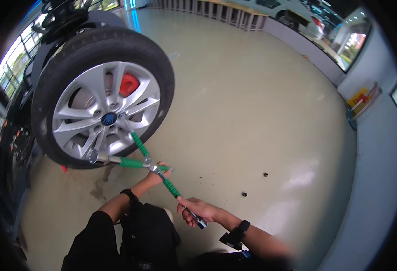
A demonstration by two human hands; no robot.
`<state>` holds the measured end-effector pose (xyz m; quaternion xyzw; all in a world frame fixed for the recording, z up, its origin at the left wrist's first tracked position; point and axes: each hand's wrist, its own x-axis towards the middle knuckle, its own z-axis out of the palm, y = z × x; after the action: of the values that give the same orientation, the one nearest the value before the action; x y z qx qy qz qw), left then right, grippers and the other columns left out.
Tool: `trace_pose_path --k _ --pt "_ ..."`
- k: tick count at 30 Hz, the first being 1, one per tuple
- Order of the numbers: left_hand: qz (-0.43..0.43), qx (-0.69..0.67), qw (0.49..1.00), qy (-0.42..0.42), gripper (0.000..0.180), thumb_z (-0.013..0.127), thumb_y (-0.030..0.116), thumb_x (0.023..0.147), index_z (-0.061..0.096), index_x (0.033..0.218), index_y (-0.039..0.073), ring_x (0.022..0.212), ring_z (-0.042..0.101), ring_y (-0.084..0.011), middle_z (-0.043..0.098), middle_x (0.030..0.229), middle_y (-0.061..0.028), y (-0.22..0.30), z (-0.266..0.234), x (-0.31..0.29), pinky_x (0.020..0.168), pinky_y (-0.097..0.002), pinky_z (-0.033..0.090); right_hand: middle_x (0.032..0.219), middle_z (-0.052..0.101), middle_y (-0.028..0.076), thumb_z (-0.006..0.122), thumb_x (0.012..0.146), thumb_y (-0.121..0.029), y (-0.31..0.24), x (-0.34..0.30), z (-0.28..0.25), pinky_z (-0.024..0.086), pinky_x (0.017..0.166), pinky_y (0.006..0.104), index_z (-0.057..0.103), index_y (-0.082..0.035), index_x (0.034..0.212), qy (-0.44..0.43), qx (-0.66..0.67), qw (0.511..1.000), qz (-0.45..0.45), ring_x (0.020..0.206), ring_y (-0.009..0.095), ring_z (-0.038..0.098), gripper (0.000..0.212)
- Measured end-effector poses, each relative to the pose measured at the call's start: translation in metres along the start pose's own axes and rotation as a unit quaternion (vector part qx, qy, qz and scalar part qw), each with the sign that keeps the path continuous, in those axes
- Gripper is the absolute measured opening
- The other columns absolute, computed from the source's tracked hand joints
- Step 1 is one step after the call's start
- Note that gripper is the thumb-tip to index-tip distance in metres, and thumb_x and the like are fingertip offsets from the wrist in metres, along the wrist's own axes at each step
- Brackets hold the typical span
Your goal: The person uses a green cross-shaped lug wrench to tighten the lug nuts on a car wheel. They systematically rotate the wrench to secure each nut, occasionally adjusting their grip and position to apply force.
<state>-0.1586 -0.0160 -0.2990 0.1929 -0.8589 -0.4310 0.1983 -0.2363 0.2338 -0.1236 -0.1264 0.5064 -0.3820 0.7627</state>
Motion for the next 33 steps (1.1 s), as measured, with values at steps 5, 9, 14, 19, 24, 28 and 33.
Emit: trace_pose_path --k 5,9,14,19,24,28,33 --pt "-0.077 0.098 0.959 -0.254 0.023 0.066 0.018 0.081 0.06 0.095 0.001 0.072 0.064 -0.035 0.066 0.082 -0.017 0.068 -0.146 -0.062 0.065 -0.0431 0.049 0.063 0.055 0.005 0.041 0.095 -0.059 0.02 -0.011 -0.01 0.049 0.053 0.0291 0.054 -0.005 0.088 0.001 -0.068 0.997 -0.02 0.055 0.016 0.059 0.056" --pt "-0.016 0.185 0.978 0.094 0.008 0.063 0.008 0.081 0.061 0.088 0.003 0.064 0.062 -0.0272 0.062 0.073 -0.0111 0.276 -0.248 -0.064 0.061 -0.0365 0.049 0.062 0.048 0.003 0.043 0.098 -0.048 0.046 -0.036 -0.001 0.043 0.048 0.0278 0.055 -0.007 0.088 -0.01 0.093 0.995 -0.023 0.053 0.014 0.049 0.044" --pt "0.278 0.419 0.864 0.029 0.023 0.065 0.012 0.074 0.062 0.096 0.006 0.091 0.06 -0.0225 0.061 0.089 -0.0062 0.351 -0.193 -0.051 0.088 -0.0414 0.047 0.062 0.045 0.001 0.051 0.096 -0.042 0.056 -0.024 0.005 0.032 0.043 0.0259 0.052 -0.008 0.083 0.046 0.169 0.982 -0.069 0.047 0.011 0.039 0.037" --pt "0.157 0.673 0.722 -0.025 0.052 0.062 0.025 0.079 0.053 0.123 -0.002 0.117 0.048 -0.0262 0.054 0.123 -0.0122 0.324 -0.151 -0.027 0.106 -0.0453 0.031 0.063 0.047 0.002 0.051 0.096 -0.043 0.044 -0.033 0.006 0.035 0.047 0.0263 0.053 -0.007 0.082 0.078 0.073 0.991 -0.076 0.051 0.012 0.043 0.039" --pt "-0.039 0.755 0.634 -0.162 0.07 0.059 0.029 0.083 0.037 0.14 -0.004 0.125 0.041 -0.0318 0.04 0.143 -0.0195 0.3 -0.152 -0.042 0.11 -0.0461 0.024 0.064 0.049 0.002 0.053 0.096 -0.038 0.044 -0.035 0.002 0.037 0.048 0.0267 0.052 -0.007 0.08 0.068 0.07 0.992 -0.077 0.053 0.012 0.045 0.036" --pt "-0.133 0.697 0.699 -0.088 0.075 0.058 0.027 0.084 0.025 0.146 0.001 0.131 0.035 -0.037 0.028 0.149 -0.0199 0.214 -0.14 -0.1 0.109 -0.052 0.025 0.063 0.05 0.002 0.06 0.091 -0.025 0.041 -0.037 -0.004 0.038 0.045 0.0261 0.052 -0.006 0.077 0.097 -0.033 0.988 -0.118 0.05 0.011 0.047 0.025" --pt "-0.336 0.32 0.733 -0.498 0.053 0.06 0.035 0.085 0.055 0.129 0.005 0.119 0.054 -0.0309 0.053 0.13 -0.0219 0.213 -0.069 -0.097 0.098 -0.0487 0.042 0.062 0.051 0.002 0.063 0.086 -0.017 0.022 -0.042 0.0 0.038 0.044 0.0259 0.051 -0.006 0.077 0.089 -0.087 0.984 -0.131 0.049 0.011 0.049 0.019"
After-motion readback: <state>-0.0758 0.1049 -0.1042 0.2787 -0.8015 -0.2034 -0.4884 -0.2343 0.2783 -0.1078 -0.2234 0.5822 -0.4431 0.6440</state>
